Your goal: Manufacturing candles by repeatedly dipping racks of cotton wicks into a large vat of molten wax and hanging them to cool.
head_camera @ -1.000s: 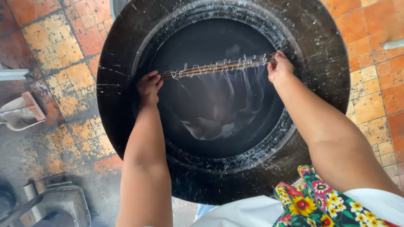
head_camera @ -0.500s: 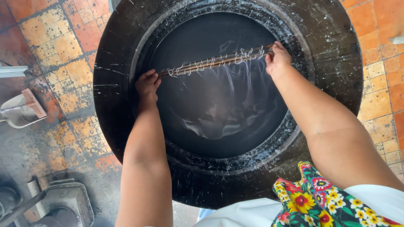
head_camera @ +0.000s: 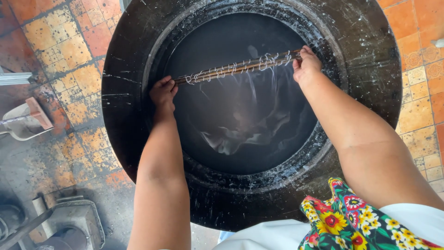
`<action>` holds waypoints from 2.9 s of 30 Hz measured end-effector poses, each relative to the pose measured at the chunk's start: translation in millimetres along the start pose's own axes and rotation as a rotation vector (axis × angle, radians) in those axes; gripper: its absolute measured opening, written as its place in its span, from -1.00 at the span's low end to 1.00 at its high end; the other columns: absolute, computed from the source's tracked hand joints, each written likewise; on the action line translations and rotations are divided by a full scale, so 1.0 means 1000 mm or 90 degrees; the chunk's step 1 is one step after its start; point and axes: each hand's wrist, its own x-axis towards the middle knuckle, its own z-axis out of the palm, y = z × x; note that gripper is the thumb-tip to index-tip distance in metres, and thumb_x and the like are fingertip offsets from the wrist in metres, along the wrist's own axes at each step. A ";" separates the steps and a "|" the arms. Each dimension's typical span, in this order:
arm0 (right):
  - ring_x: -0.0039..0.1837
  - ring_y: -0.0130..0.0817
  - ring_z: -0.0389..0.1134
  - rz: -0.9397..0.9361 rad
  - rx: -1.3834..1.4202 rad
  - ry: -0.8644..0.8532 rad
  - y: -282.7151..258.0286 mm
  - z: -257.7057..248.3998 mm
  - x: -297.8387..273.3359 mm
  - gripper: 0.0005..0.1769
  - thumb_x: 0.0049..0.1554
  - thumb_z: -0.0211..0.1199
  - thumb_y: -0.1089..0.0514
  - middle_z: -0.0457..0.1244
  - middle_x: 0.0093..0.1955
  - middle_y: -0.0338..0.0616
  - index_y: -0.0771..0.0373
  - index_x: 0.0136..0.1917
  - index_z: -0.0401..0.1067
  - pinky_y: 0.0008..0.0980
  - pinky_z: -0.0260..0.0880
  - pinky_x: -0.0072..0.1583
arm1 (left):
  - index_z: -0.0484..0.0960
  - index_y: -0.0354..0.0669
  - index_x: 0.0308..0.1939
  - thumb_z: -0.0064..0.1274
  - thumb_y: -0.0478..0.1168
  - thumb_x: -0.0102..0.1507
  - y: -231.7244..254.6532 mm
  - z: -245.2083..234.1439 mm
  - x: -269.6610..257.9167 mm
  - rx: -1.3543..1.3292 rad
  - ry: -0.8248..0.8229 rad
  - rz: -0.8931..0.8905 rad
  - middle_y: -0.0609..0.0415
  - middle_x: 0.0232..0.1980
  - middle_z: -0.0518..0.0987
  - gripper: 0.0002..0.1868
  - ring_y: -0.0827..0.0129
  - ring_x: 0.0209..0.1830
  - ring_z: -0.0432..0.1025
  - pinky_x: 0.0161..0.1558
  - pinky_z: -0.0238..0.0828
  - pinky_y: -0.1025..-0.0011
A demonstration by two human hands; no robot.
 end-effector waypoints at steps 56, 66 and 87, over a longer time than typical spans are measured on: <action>-0.03 -0.42 0.49 -0.118 -0.041 -0.086 -0.040 -0.314 -0.338 -0.94 0.12 0.44 0.25 0.45 0.05 -0.18 0.13 -0.11 0.60 -0.65 0.64 -0.11 | 0.67 -0.31 -0.04 0.15 -0.43 0.29 0.122 -0.222 -0.383 -0.001 -0.233 -0.054 -0.03 -0.11 0.64 -0.83 0.28 -0.11 0.61 0.00 0.67 0.49; -0.01 -0.42 0.44 -0.121 -0.076 -0.132 -0.003 -0.364 -0.329 -0.84 0.10 0.48 0.23 0.41 -0.02 -0.17 0.13 -0.03 0.57 -0.58 0.59 -0.11 | 0.67 -0.29 -0.05 0.18 -0.43 0.27 0.069 -0.259 -0.388 -0.031 -0.258 -0.045 -0.01 -0.14 0.66 -0.83 0.33 -0.17 0.61 -0.13 0.68 0.50; -0.17 -0.53 0.34 -0.206 -0.187 -0.229 0.006 -0.378 -0.294 -0.88 0.22 0.41 0.14 0.36 -0.13 -0.35 -0.07 -0.05 0.49 -0.43 0.33 -0.11 | 0.69 -0.10 -0.16 0.27 -0.31 0.25 0.048 -0.258 -0.367 0.110 -0.236 -0.005 0.13 -0.21 0.69 -0.89 0.42 -0.20 0.64 -0.28 0.62 0.50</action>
